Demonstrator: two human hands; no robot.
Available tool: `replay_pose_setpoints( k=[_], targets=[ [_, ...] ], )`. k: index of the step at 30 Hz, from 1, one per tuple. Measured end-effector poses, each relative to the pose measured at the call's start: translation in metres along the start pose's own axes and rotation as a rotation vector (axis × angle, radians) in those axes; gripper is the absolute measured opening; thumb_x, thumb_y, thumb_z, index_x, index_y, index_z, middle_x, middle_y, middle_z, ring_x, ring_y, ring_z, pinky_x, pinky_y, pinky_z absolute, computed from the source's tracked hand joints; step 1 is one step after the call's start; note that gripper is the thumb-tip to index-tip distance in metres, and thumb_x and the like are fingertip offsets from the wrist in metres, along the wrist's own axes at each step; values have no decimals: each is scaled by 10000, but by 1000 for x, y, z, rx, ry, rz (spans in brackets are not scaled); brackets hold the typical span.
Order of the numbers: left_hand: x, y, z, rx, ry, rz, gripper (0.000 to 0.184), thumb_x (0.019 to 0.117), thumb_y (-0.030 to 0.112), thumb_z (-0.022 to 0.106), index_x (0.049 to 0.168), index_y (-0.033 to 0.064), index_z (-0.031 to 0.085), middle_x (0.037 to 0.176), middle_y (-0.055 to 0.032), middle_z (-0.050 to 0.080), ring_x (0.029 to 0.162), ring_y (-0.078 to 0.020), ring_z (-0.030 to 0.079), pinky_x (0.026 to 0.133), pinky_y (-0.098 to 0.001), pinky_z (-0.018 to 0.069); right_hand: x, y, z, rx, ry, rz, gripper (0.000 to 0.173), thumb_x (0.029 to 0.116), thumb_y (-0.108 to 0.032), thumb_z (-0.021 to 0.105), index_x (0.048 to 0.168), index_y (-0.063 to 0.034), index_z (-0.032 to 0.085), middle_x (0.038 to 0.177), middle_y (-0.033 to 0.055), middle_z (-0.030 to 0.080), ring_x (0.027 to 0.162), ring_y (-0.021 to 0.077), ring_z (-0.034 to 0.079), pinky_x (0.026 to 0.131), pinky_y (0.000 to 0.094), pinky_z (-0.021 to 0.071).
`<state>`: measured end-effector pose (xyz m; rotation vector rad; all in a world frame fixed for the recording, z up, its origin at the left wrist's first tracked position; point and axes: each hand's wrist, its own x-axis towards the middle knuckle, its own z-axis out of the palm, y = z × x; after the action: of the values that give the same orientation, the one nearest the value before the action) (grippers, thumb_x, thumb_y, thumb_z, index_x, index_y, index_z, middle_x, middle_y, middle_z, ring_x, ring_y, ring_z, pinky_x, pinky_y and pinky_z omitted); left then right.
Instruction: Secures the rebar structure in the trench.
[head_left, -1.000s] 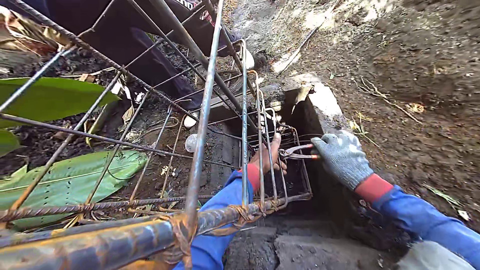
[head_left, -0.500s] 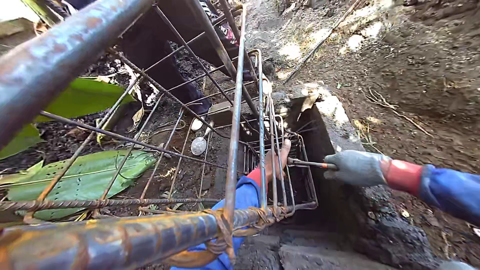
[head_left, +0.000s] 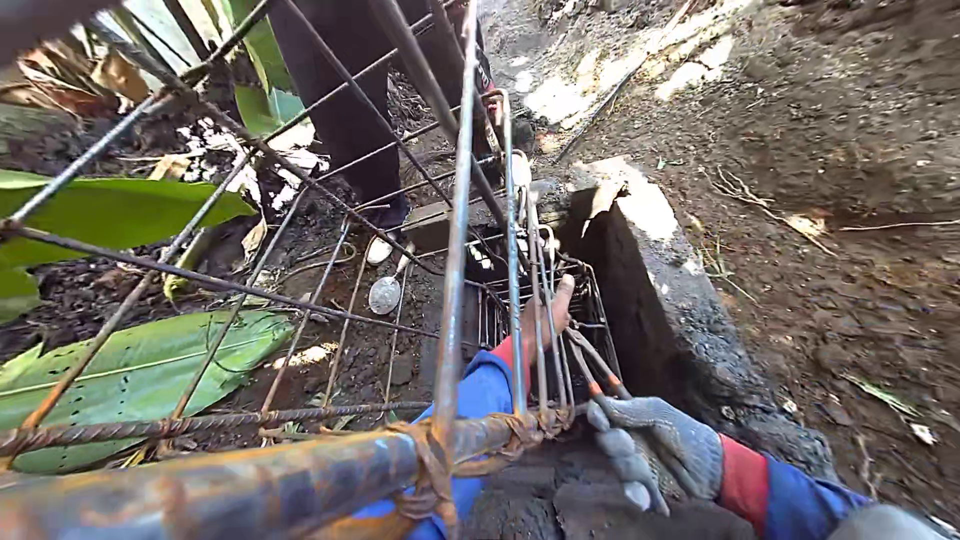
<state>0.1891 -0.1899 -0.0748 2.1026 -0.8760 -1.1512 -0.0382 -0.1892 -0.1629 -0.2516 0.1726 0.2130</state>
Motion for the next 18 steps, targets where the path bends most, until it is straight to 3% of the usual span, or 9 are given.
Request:
replay_pose_setpoints(
  k=[2,5,10,13,15,18],
  targets=[
    [14,-4,7,41,47,18,710,1052,658,300,1062,55,675,909,-143,676,856,-278,648,784,-514,519,-11,-12,-3,-152,73,-16,301,1076,-357,447,1160,-106,591,779,68,599,682,223,671,728,482,628],
    [20,-10,7,79,103,28,650,1072,606,314,1010,69,674,846,-119,637,789,-251,614,730,-487,500,-23,-37,4,-495,255,-21,438,963,-311,672,1318,-74,574,833,187,679,665,309,708,645,504,633],
    [21,-9,5,150,122,65,540,1084,539,365,965,93,644,786,-98,583,731,-239,580,692,-481,484,-39,-87,35,-1096,531,124,630,754,-289,869,1307,-174,591,945,139,713,713,277,717,628,482,624],
    [20,-8,3,106,105,110,336,1083,355,483,878,106,576,709,-41,504,651,-174,516,631,-390,444,-40,-110,52,-1545,679,258,675,760,-399,861,1313,-208,525,872,121,702,645,269,706,578,496,611],
    [22,-8,2,69,102,130,287,1073,299,513,872,103,573,714,-33,512,658,-157,522,646,-371,455,-37,-116,67,-1886,769,340,713,784,-454,792,1367,-188,480,909,133,680,795,324,687,689,572,560],
    [23,-14,-2,61,66,139,247,1038,305,559,932,92,625,793,-26,586,737,-130,574,718,-350,492,-39,-113,77,-2137,856,346,659,788,-478,740,1316,-155,513,971,163,695,879,388,703,726,632,553]
  ],
)
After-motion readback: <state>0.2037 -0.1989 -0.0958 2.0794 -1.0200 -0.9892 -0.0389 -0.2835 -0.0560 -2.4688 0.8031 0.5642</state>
